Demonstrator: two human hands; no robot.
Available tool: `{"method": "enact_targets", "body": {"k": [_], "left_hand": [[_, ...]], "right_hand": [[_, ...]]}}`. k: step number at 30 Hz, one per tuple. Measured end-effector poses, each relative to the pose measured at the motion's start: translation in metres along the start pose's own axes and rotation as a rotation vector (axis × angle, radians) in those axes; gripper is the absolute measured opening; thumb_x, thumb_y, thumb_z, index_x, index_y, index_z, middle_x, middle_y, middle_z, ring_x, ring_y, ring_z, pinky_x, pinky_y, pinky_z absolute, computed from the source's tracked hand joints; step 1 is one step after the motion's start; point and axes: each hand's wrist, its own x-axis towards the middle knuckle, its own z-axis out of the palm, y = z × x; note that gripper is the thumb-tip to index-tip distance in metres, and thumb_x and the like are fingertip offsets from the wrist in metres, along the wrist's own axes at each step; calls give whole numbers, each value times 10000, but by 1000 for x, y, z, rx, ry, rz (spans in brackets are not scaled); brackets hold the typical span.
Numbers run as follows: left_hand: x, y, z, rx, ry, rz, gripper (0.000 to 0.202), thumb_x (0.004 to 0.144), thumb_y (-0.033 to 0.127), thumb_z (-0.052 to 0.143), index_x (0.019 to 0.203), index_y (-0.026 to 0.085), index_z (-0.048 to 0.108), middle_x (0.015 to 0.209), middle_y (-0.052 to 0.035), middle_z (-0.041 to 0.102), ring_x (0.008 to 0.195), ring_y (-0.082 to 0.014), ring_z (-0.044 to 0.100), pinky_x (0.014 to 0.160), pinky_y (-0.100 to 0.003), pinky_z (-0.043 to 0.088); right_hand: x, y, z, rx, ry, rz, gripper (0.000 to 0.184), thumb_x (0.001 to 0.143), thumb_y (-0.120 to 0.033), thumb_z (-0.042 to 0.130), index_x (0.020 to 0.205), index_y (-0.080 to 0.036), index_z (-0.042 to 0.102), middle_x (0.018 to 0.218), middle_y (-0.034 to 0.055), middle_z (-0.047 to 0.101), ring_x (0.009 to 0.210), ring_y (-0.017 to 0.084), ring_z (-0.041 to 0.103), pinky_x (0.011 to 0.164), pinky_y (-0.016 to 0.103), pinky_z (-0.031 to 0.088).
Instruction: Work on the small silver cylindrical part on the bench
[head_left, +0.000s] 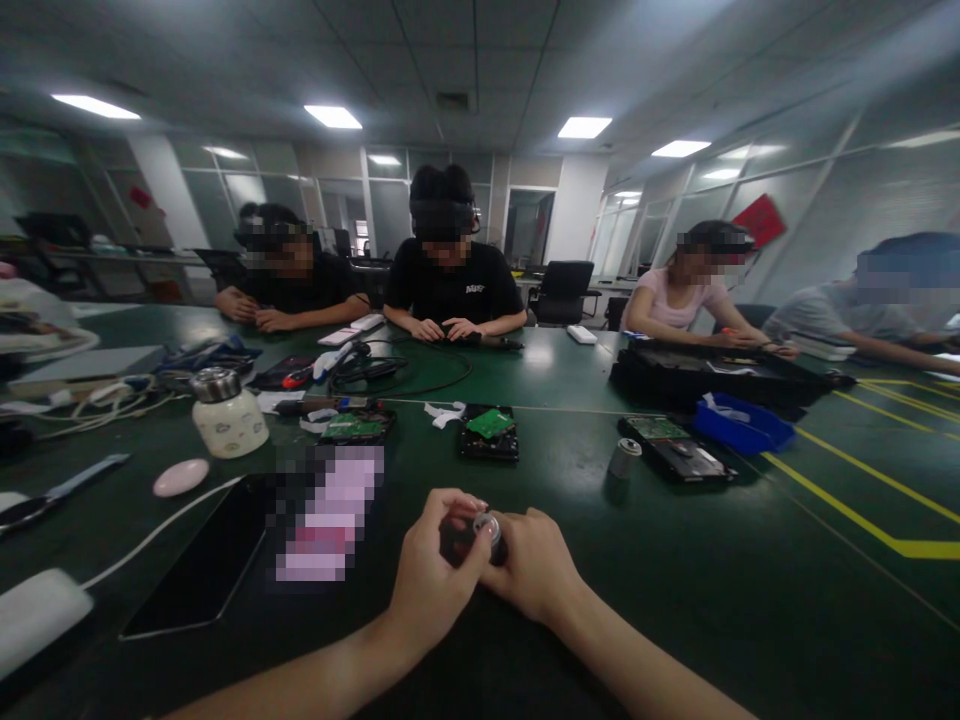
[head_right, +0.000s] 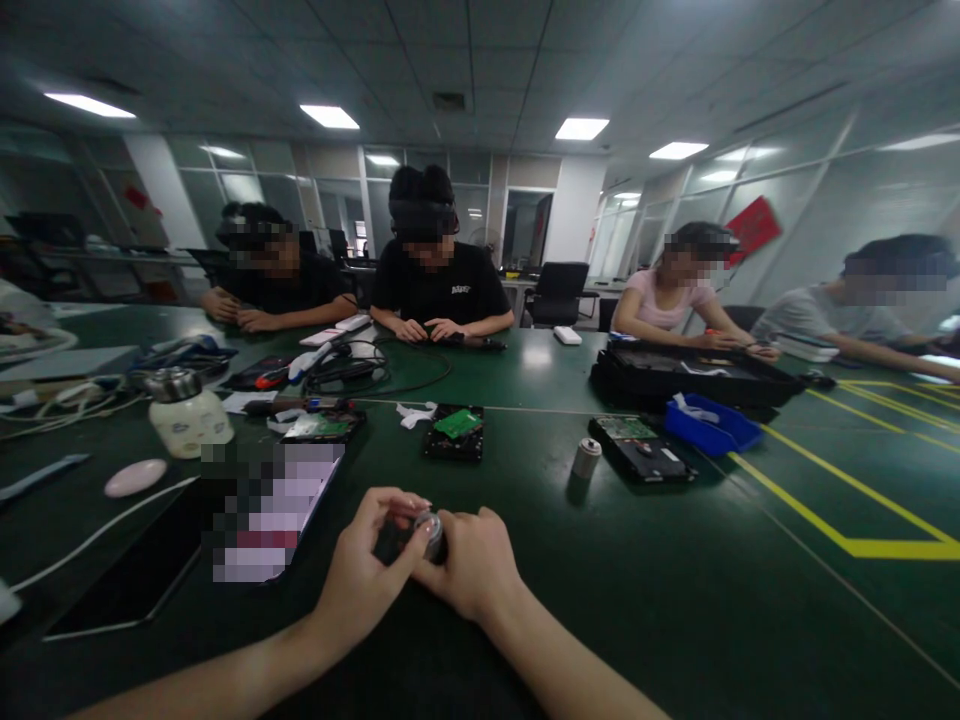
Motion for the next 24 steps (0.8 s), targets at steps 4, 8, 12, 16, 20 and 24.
{"method": "enact_targets", "body": {"k": [4, 8, 12, 16, 20, 24], "left_hand": [[1, -1, 1, 13, 1, 3, 110, 798, 230, 593, 880, 210, 523, 821, -16, 650, 776, -178, 651, 728, -299, 516], [1, -1, 1, 30, 13, -7, 96, 790, 240, 595, 847, 210, 525, 790, -15, 649, 750, -179, 644, 701, -293, 505], [2, -1, 1, 19, 18, -17, 100, 791, 236, 599, 838, 210, 515, 786, -9, 651, 741, -171, 647, 701, -283, 502], [2, 0, -1, 13, 8, -12, 111, 797, 228, 599, 840, 215, 498, 774, 2, 665, 743, -168, 662, 705, -271, 504], [3, 3, -3, -5, -7, -25, 126, 796, 206, 598, 847, 222, 484, 771, 4, 665, 747, -175, 667, 709, -277, 507], [2, 6, -3, 35, 21, 3, 96, 796, 188, 582, 779, 220, 493, 816, -20, 645, 794, -195, 660, 747, -313, 505]], "right_hand": [[0, 0, -1, -28, -10, -6, 241, 856, -420, 509, 823, -207, 615, 790, 26, 709, 695, 193, 646, 634, 277, 328], [1, 0, 1, -62, -20, -2, 278, 867, -453, 498, 817, -202, 607, 793, 26, 708, 708, 196, 649, 635, 279, 321], [1, 0, 2, -58, -24, 0, 332, 868, -500, 485, 814, -195, 604, 778, 36, 704, 685, 198, 640, 649, 288, 323], [1, 0, 0, -32, -21, -10, 287, 863, -464, 499, 823, -199, 603, 778, 35, 701, 667, 196, 631, 648, 286, 320], [0, -1, -2, -10, -20, -24, 221, 854, -405, 512, 832, -201, 596, 788, 33, 699, 663, 188, 623, 638, 279, 312], [0, 0, -1, 6, -15, -35, 214, 853, -397, 502, 846, -201, 589, 782, 27, 690, 660, 186, 619, 643, 280, 313]]}}
